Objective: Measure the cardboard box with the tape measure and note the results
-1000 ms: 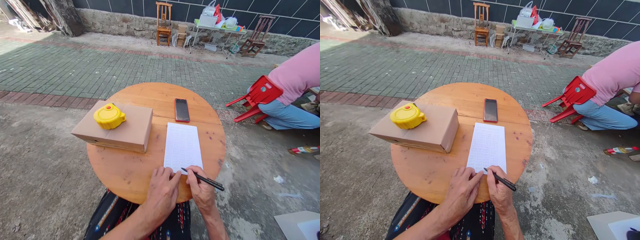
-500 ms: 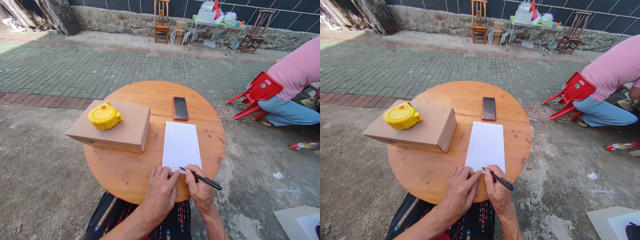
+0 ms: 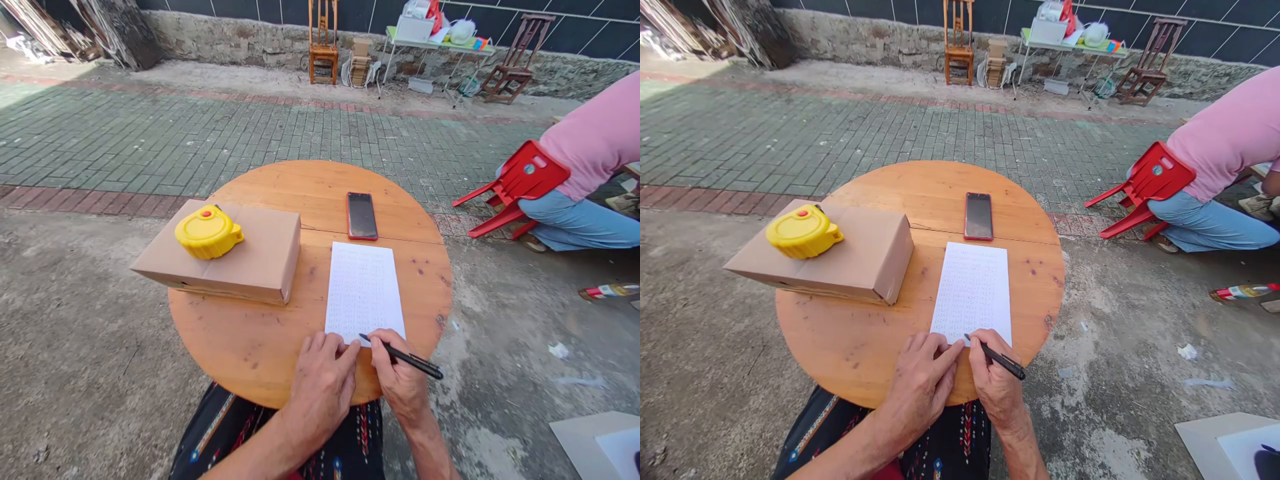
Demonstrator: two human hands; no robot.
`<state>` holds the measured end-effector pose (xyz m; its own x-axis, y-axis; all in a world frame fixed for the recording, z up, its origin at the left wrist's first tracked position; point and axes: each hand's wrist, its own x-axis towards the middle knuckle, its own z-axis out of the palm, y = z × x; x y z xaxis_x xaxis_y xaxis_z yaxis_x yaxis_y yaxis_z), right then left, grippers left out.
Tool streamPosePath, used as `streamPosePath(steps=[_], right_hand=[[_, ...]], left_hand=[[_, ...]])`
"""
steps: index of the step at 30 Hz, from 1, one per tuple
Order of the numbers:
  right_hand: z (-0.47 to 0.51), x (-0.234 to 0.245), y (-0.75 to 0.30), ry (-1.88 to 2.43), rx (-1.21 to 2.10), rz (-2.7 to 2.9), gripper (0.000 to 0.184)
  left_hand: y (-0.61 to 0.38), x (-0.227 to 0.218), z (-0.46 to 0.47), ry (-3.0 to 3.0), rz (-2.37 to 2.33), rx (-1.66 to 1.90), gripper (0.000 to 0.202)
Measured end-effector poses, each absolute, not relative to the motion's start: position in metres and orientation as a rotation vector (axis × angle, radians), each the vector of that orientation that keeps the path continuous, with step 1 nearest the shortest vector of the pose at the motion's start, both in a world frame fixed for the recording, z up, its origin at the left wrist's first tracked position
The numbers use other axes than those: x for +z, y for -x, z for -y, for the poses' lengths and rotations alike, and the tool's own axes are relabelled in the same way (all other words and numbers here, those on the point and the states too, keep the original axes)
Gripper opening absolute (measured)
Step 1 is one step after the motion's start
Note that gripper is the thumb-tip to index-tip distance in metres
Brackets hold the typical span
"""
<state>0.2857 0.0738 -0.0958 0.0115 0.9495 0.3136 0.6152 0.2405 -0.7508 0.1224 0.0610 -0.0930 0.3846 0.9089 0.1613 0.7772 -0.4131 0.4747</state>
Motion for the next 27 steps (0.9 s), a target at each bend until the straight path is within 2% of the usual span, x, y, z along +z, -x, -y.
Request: streamPosePath(steps=[17,27], right_hand=[[-0.0729,-0.0932,-0.2864,1.487,0.572,1.703,0.022],[-0.0685,-0.0983,-0.2869,1.53,0.467,1.606,0.02]], left_hand=[[-0.121,-0.0928,-0.0631,-2.289,-1.441,0.591,0.039],[-0.1216,-0.093,-0.0633,-2.276,-1.434,0.614,0.037]])
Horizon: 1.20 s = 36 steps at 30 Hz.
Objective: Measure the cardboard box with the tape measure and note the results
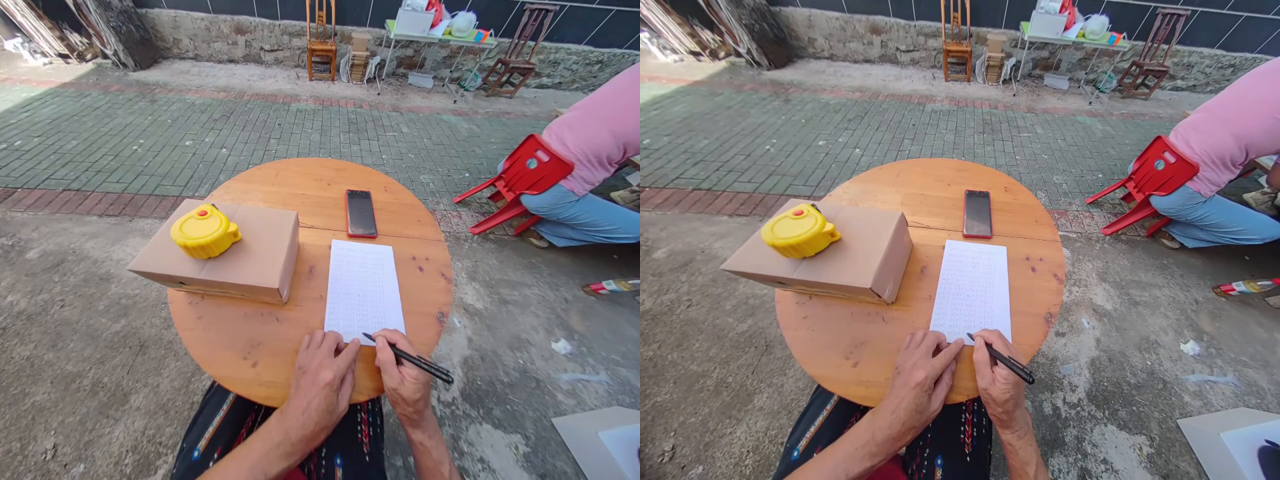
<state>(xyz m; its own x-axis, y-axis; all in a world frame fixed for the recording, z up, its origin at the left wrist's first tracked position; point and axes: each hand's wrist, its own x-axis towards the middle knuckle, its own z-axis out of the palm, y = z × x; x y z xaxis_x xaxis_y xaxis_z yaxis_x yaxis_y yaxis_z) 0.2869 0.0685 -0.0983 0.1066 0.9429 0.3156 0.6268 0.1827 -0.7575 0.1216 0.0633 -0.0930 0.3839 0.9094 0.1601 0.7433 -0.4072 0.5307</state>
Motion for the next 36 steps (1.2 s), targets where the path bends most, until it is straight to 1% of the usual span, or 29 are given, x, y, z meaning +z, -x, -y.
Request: streamPosePath(steps=[21,36], right_hand=[[-0.0723,-0.0933,-0.2853,1.491,0.419,1.673,0.018],[-0.0733,-0.0931,-0.2848,1.479,0.421,1.68,0.017]], left_hand=[[-0.1215,-0.093,-0.0626,-2.283,-1.447,0.591,0.041],[-0.1218,-0.093,-0.0633,-2.268,-1.445,0.604,0.037]])
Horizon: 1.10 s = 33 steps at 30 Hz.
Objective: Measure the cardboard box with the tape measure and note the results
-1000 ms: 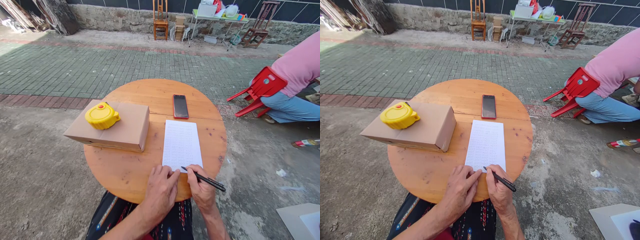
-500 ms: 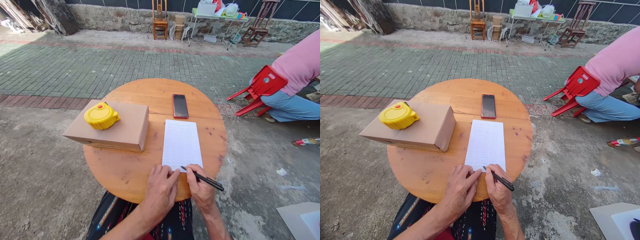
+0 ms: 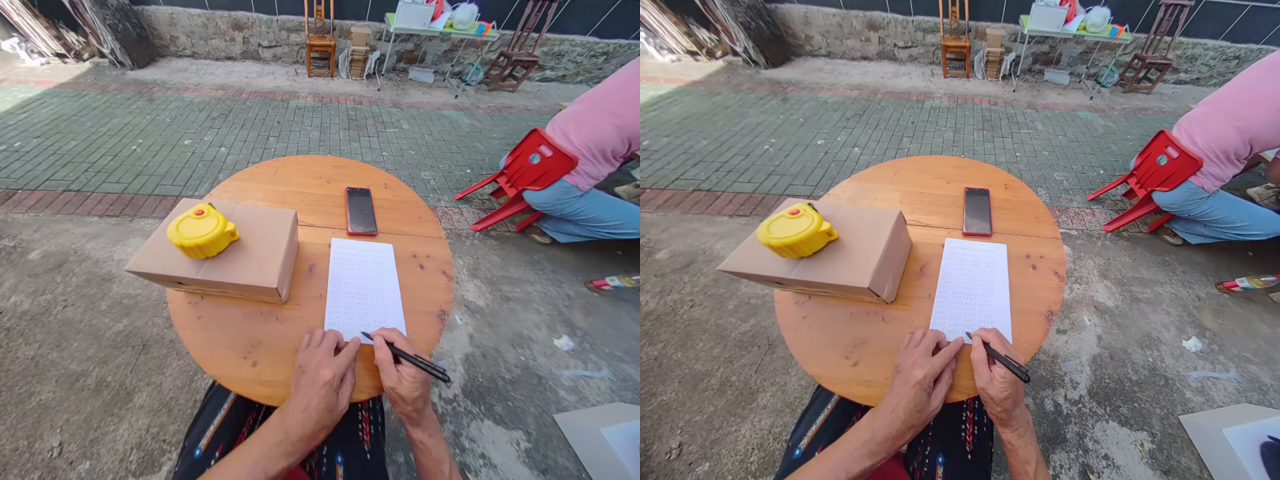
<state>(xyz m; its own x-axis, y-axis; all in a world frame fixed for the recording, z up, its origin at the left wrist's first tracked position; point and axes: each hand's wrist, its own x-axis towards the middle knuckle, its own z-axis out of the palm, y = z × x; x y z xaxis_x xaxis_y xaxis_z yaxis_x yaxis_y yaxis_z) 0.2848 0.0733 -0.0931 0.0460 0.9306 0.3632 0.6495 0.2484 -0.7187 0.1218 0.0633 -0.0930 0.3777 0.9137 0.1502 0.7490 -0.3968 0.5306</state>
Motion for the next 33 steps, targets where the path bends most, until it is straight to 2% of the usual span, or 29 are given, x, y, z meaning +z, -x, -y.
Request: streamPosePath(steps=[13,17,33], right_hand=[[-0.0646,-0.1009,-0.2876,1.514,0.459,1.507,0.017],[-0.0666,-0.1015,-0.2863,1.515,0.422,1.528,0.016],[-0.071,-0.0989,-0.2854,1.489,0.343,1.613,0.016]], left_hand=[[-0.1213,-0.0937,-0.0635,-2.281,-1.445,0.59,0.037],[-0.1213,-0.0931,-0.0635,-2.298,-1.434,0.575,0.041],[-0.1217,-0.0926,-0.0626,-2.281,-1.449,0.585,0.037]])
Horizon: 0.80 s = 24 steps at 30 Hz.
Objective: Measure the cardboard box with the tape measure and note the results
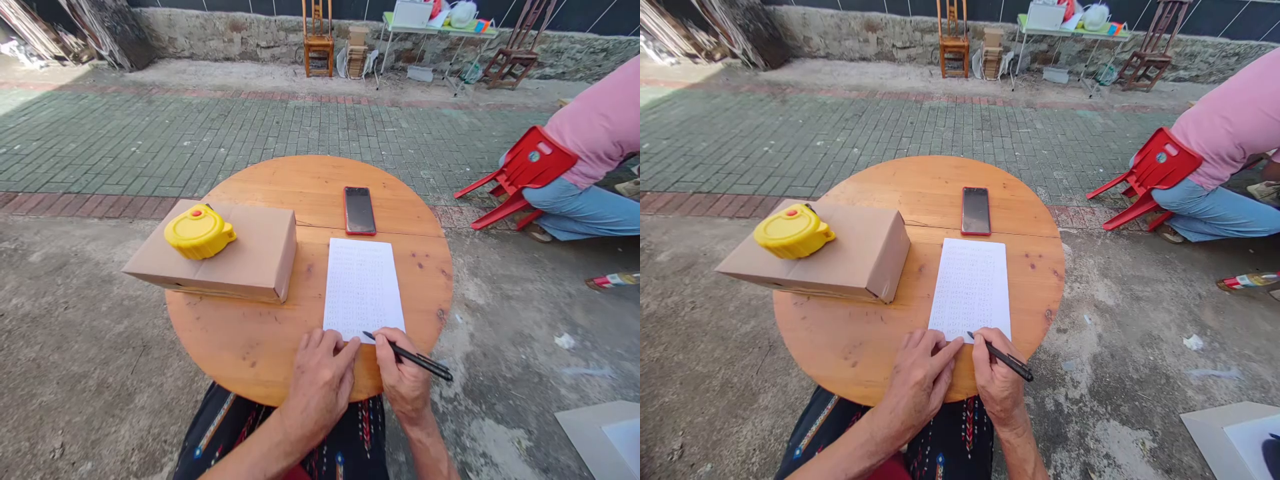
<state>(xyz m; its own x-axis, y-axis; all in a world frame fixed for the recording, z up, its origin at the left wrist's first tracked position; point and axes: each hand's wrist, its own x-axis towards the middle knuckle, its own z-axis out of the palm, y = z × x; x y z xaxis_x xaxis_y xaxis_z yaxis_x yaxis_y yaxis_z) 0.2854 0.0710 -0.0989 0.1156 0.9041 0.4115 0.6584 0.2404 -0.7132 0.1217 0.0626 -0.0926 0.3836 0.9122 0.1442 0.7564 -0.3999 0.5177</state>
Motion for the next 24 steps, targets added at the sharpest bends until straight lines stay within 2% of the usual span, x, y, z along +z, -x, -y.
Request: streamPosePath(steps=[24], right_hand=[[-0.0712,-0.0985,-0.2854,1.5,0.344,1.62,0.018]], left_hand=[[-0.1214,-0.0926,-0.0643,-2.273,-1.442,0.609,0.038]])
